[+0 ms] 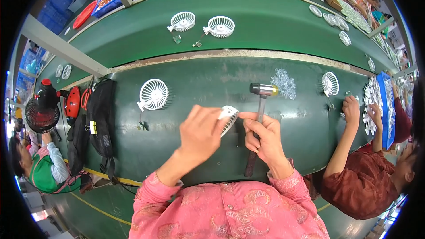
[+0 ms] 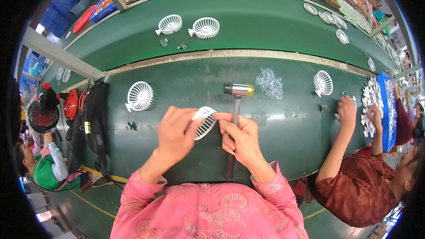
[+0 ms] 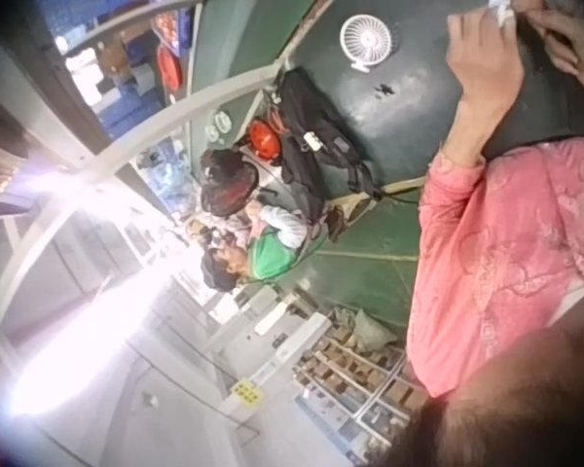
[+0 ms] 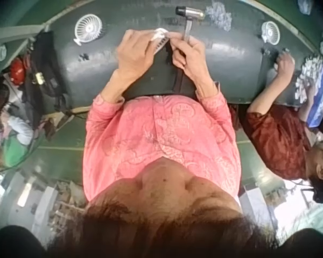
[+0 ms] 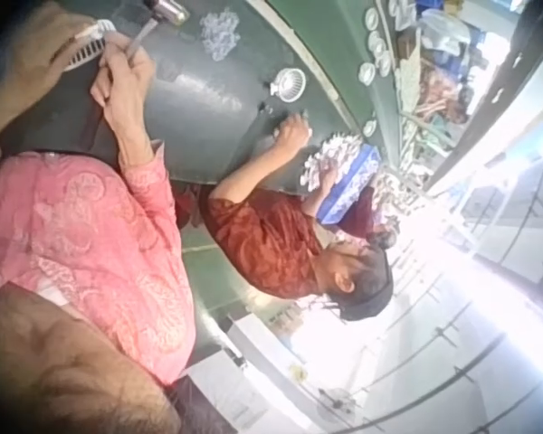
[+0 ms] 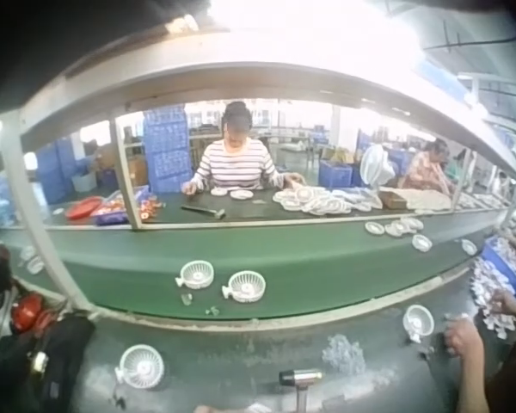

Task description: The person assembles portable fan covers by fitting small circuit board components into plastic fan grilles, tapping them into place using a small mallet, and placing the assembled parts onto the conveyor belt.

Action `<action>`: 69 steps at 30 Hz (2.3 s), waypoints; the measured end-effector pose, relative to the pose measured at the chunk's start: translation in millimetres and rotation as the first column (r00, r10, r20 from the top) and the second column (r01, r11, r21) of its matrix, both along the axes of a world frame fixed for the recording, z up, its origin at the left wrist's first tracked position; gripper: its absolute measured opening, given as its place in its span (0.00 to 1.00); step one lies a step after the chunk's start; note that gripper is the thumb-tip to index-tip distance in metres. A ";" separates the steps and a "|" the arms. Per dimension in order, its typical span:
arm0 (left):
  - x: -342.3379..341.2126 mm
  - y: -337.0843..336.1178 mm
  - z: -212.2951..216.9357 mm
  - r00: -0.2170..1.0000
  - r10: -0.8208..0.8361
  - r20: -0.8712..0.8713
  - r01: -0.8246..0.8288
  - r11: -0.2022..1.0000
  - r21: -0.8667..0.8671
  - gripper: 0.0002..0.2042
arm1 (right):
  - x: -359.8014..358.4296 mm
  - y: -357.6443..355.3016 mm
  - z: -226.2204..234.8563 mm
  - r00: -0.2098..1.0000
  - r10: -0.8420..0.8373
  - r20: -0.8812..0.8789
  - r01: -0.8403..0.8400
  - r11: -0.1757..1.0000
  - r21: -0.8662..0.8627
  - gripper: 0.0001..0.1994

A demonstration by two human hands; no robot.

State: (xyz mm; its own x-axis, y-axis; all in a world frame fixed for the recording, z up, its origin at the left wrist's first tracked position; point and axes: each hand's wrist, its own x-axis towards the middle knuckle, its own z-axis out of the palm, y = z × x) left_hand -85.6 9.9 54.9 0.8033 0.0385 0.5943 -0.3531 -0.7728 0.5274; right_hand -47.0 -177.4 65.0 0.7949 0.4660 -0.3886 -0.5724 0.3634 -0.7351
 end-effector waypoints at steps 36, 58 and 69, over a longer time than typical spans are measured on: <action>52.4 -8.0 -5.8 0.862 -0.290 -0.415 0.251 0.957 -0.147 0.07 | 48.6 -22.4 -28.2 0.878 0.082 0.471 0.245 0.770 -0.590 0.18; -32.0 -12.8 -5.9 0.663 -0.693 -0.282 -0.332 0.065 -0.941 0.15 | 8.3 0.2 -16.8 0.715 0.217 0.664 0.273 0.788 -0.552 0.19; -36.7 -17.6 -7.6 0.789 -0.551 -0.271 -0.325 -0.001 -0.946 0.14 | 1.3 -17.1 -4.5 0.875 0.334 0.352 -0.041 0.773 -0.633 0.06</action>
State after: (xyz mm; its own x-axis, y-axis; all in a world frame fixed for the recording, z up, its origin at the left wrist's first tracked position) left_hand -122.2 -7.7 47.3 0.9313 0.0533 -0.3605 0.2469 0.6353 0.7317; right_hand -45.7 -194.5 60.5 0.8640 0.4160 -0.2836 -0.1601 -0.3071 -0.9381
